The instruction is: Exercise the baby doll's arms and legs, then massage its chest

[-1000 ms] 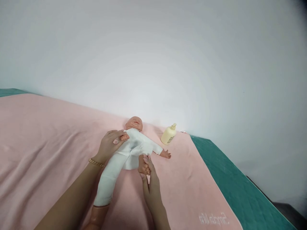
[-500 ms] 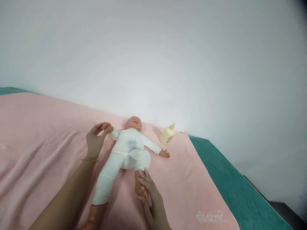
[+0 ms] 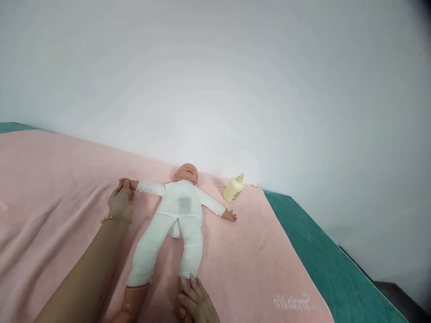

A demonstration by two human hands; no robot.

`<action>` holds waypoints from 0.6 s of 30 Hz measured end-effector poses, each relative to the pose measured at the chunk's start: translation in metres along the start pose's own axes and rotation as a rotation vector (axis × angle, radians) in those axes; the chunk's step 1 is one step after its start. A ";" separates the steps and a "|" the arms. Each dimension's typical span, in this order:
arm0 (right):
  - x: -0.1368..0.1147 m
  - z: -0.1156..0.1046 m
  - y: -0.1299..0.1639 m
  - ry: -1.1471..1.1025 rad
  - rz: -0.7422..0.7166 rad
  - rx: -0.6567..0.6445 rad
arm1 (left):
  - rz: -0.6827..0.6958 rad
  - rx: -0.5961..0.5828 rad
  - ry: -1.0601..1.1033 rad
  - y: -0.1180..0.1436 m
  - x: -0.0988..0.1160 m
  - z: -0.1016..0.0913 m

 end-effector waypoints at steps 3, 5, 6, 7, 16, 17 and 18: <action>0.008 -0.003 0.006 0.001 0.102 -0.032 | -0.075 0.030 0.072 0.004 -0.003 0.000; 0.017 -0.008 0.007 -0.014 0.200 -0.039 | -0.064 0.041 0.101 0.010 0.003 0.002; 0.021 -0.009 0.006 -0.039 0.237 -0.041 | -0.042 0.043 0.110 0.014 0.008 0.004; 0.023 -0.011 0.002 -0.077 0.263 -0.039 | -0.012 0.040 0.114 0.018 0.015 0.007; 0.046 -0.023 -0.072 -0.157 0.293 -0.091 | 0.285 -0.273 -0.148 0.070 0.051 0.060; 0.049 -0.025 -0.081 -0.149 0.286 -0.088 | 0.319 -0.310 -0.207 0.077 0.051 0.066; 0.052 -0.025 -0.088 -0.145 0.287 -0.087 | 0.356 -0.356 -0.262 0.083 0.051 0.072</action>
Point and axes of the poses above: each hand's wrist, its own y-axis away from the middle knuckle, its own z-axis out of the palm, x = y × z, the point moved 10 cm from there along -y, towards the middle knuckle, and after that the axes turned 8 degrees about -z, right-handed, at the moved point
